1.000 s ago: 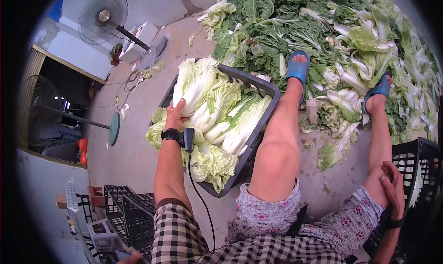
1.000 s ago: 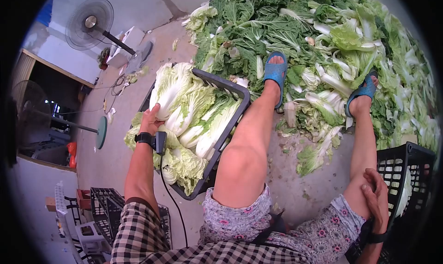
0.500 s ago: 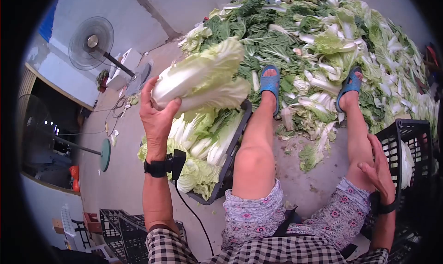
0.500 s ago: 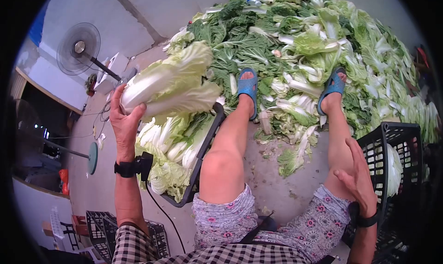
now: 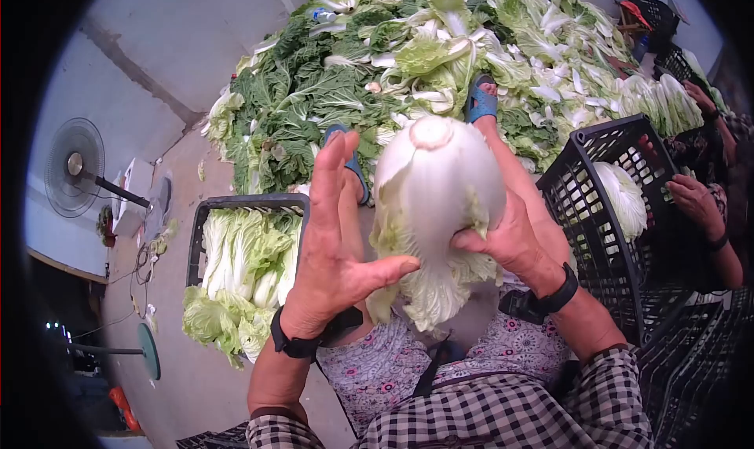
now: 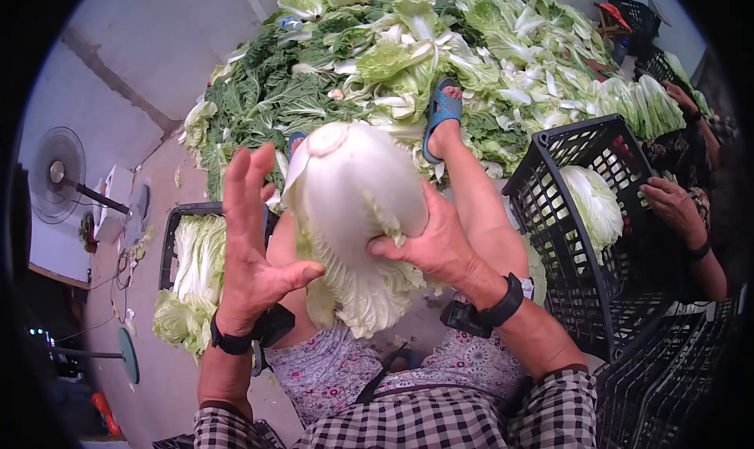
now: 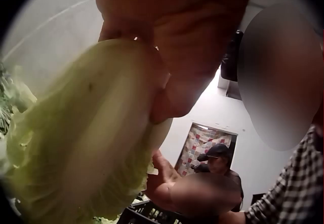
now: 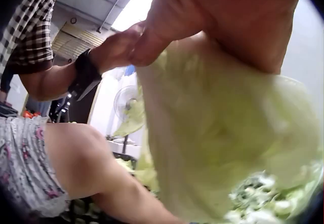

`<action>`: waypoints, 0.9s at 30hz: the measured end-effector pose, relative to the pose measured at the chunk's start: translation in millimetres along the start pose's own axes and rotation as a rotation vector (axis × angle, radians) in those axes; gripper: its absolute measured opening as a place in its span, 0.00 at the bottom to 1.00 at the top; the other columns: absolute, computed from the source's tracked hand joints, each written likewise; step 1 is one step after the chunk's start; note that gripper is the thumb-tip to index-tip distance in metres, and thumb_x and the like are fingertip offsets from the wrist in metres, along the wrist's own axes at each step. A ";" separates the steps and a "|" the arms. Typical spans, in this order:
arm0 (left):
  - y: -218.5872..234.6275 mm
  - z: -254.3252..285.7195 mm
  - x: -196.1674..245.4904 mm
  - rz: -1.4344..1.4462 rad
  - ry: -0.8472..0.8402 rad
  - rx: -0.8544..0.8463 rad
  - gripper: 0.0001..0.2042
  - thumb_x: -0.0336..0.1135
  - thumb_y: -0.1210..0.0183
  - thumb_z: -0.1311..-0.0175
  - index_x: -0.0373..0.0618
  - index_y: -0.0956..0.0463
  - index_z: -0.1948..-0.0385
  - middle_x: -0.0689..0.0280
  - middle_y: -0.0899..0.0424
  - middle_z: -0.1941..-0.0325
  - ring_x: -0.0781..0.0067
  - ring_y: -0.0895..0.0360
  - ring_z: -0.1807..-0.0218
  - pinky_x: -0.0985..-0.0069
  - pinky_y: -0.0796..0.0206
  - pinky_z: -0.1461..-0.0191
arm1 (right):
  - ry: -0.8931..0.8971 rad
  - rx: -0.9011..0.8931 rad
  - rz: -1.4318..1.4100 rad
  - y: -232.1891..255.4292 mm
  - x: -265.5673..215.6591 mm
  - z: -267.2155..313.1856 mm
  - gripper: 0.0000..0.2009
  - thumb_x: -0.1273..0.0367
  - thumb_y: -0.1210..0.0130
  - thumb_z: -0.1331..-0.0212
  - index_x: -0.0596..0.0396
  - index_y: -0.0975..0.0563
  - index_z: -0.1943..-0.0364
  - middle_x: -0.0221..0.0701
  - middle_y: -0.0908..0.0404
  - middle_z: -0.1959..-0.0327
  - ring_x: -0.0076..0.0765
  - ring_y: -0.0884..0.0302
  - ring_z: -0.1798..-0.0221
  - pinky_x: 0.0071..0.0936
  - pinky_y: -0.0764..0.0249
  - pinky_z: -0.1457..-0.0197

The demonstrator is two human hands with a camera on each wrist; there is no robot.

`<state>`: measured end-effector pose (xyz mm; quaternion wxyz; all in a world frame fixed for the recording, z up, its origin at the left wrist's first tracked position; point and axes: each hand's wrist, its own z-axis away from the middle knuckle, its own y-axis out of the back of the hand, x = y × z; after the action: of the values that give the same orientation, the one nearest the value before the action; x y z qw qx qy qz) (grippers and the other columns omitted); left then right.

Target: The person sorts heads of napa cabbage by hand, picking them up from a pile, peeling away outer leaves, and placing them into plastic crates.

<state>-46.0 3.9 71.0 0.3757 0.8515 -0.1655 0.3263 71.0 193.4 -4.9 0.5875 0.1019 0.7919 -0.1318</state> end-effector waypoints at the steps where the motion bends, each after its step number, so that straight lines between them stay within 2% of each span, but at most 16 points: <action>1: -8.1 7.5 -9.6 0.067 0.125 -0.055 0.56 0.41 0.26 0.63 0.40 0.58 0.32 0.51 0.48 0.31 0.59 0.47 0.31 0.65 0.49 0.32 | -0.041 0.035 -0.119 0.7 -2.6 2.3 0.45 0.62 0.27 0.60 0.59 0.42 0.37 0.32 0.27 0.46 0.33 0.30 0.44 0.28 0.35 0.38; 3: -27.6 25.9 -29.4 0.195 0.374 -0.156 0.55 0.43 0.26 0.62 0.39 0.58 0.32 0.52 0.48 0.31 0.62 0.47 0.31 0.67 0.48 0.33 | -0.112 0.044 -0.243 1.5 -14.0 0.5 0.47 0.60 0.27 0.61 0.59 0.43 0.37 0.33 0.29 0.44 0.32 0.33 0.41 0.29 0.37 0.37; 4: -39.7 26.6 -14.4 0.589 0.567 -0.147 0.50 0.42 0.29 0.56 0.37 0.54 0.33 0.56 0.42 0.33 0.64 0.42 0.33 0.69 0.46 0.33 | -0.128 0.042 -0.270 1.6 -17.4 -0.3 0.48 0.59 0.27 0.62 0.59 0.44 0.36 0.33 0.31 0.42 0.32 0.34 0.40 0.30 0.39 0.36; 7: -55.2 34.5 -9.8 0.778 0.774 0.036 0.43 0.39 0.32 0.52 0.37 0.48 0.35 0.60 0.35 0.38 0.68 0.36 0.37 0.71 0.44 0.34 | -0.061 -0.011 -0.230 2.2 -13.6 0.2 0.52 0.55 0.26 0.65 0.59 0.46 0.35 0.37 0.35 0.39 0.35 0.39 0.36 0.32 0.43 0.33; 8: -54.2 33.6 -4.5 0.866 0.727 0.142 0.38 0.36 0.34 0.50 0.37 0.44 0.37 0.62 0.31 0.41 0.71 0.32 0.41 0.72 0.41 0.36 | -0.036 -0.033 -0.277 3.7 -4.7 2.6 0.54 0.54 0.26 0.66 0.59 0.47 0.34 0.38 0.36 0.38 0.35 0.40 0.35 0.33 0.44 0.32; 9: -50.3 30.8 -0.2 0.849 0.723 0.138 0.38 0.36 0.34 0.50 0.37 0.44 0.37 0.62 0.31 0.41 0.71 0.32 0.41 0.72 0.41 0.36 | -0.012 -0.052 -0.323 4.9 1.4 6.1 0.55 0.52 0.26 0.67 0.59 0.47 0.34 0.39 0.38 0.37 0.36 0.42 0.34 0.33 0.45 0.32; 12: -40.1 26.5 2.5 0.759 0.710 0.132 0.39 0.38 0.32 0.51 0.38 0.43 0.38 0.61 0.31 0.41 0.71 0.31 0.42 0.72 0.39 0.38 | -0.110 -0.083 -0.394 -0.9 5.9 19.6 0.57 0.51 0.25 0.70 0.60 0.48 0.34 0.40 0.39 0.36 0.37 0.43 0.33 0.34 0.46 0.31; 15: -54.6 27.9 4.4 0.701 0.577 0.137 0.41 0.43 0.30 0.53 0.37 0.44 0.39 0.61 0.30 0.43 0.71 0.31 0.43 0.72 0.38 0.40 | -0.307 -0.210 -0.248 -7.6 2.5 26.8 0.51 0.58 0.26 0.64 0.60 0.45 0.35 0.38 0.35 0.39 0.34 0.39 0.36 0.33 0.42 0.33; 18: -67.9 40.3 -11.3 0.603 0.578 0.133 0.44 0.51 0.31 0.55 0.37 0.45 0.40 0.60 0.31 0.45 0.69 0.32 0.44 0.72 0.39 0.41 | -0.363 0.008 -0.254 -16.0 11.3 31.0 0.43 0.68 0.29 0.59 0.60 0.42 0.37 0.35 0.30 0.43 0.30 0.33 0.41 0.30 0.37 0.36; 20: -71.8 46.1 -17.4 0.665 0.612 0.081 0.46 0.56 0.33 0.54 0.37 0.45 0.39 0.58 0.32 0.44 0.67 0.32 0.43 0.69 0.40 0.39 | -0.321 0.061 -0.305 -9.0 10.7 32.1 0.40 0.72 0.31 0.57 0.61 0.41 0.38 0.33 0.28 0.45 0.28 0.31 0.43 0.28 0.36 0.38; 22: -64.9 50.0 -19.5 0.578 0.604 -0.011 0.49 0.60 0.34 0.54 0.38 0.49 0.35 0.59 0.36 0.39 0.67 0.37 0.38 0.70 0.44 0.36 | -0.302 0.103 -0.363 4.6 8.4 32.9 0.40 0.73 0.31 0.57 0.61 0.41 0.38 0.33 0.28 0.45 0.27 0.31 0.44 0.27 0.35 0.38; 23: -60.5 49.9 -19.4 0.534 0.594 -0.056 0.51 0.63 0.35 0.54 0.39 0.51 0.34 0.60 0.38 0.37 0.67 0.39 0.35 0.70 0.45 0.35 | -0.296 0.136 -0.295 14.6 -1.5 34.0 0.40 0.74 0.31 0.57 0.61 0.41 0.37 0.33 0.28 0.45 0.27 0.31 0.43 0.27 0.36 0.38; 25: -52.7 45.7 -15.8 0.612 0.698 -0.165 0.46 0.60 0.36 0.52 0.39 0.45 0.36 0.60 0.33 0.40 0.67 0.37 0.37 0.69 0.42 0.37 | -0.283 0.191 -0.162 33.3 -29.8 32.2 0.41 0.74 0.31 0.57 0.61 0.42 0.37 0.33 0.29 0.45 0.27 0.32 0.43 0.27 0.37 0.37; 26: -48.4 47.6 -21.5 0.609 0.650 -0.179 0.32 0.48 0.38 0.45 0.36 0.36 0.44 0.57 0.27 0.46 0.67 0.30 0.43 0.70 0.40 0.39 | -0.218 0.176 -0.072 51.1 -18.3 34.3 0.40 0.75 0.32 0.57 0.61 0.41 0.37 0.34 0.30 0.43 0.28 0.30 0.44 0.27 0.33 0.39; 27: -45.0 48.5 -22.8 0.632 0.651 -0.181 0.30 0.47 0.38 0.44 0.35 0.35 0.45 0.57 0.26 0.48 0.68 0.29 0.44 0.71 0.39 0.40 | -0.213 0.251 -0.074 65.0 -22.6 36.5 0.39 0.76 0.32 0.57 0.61 0.40 0.38 0.34 0.29 0.44 0.28 0.29 0.45 0.27 0.31 0.41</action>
<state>-18.1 -1.7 7.1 0.3632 0.5762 -0.3180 0.6595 131.1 242.7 0.9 0.6455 0.1308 0.7056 -0.2615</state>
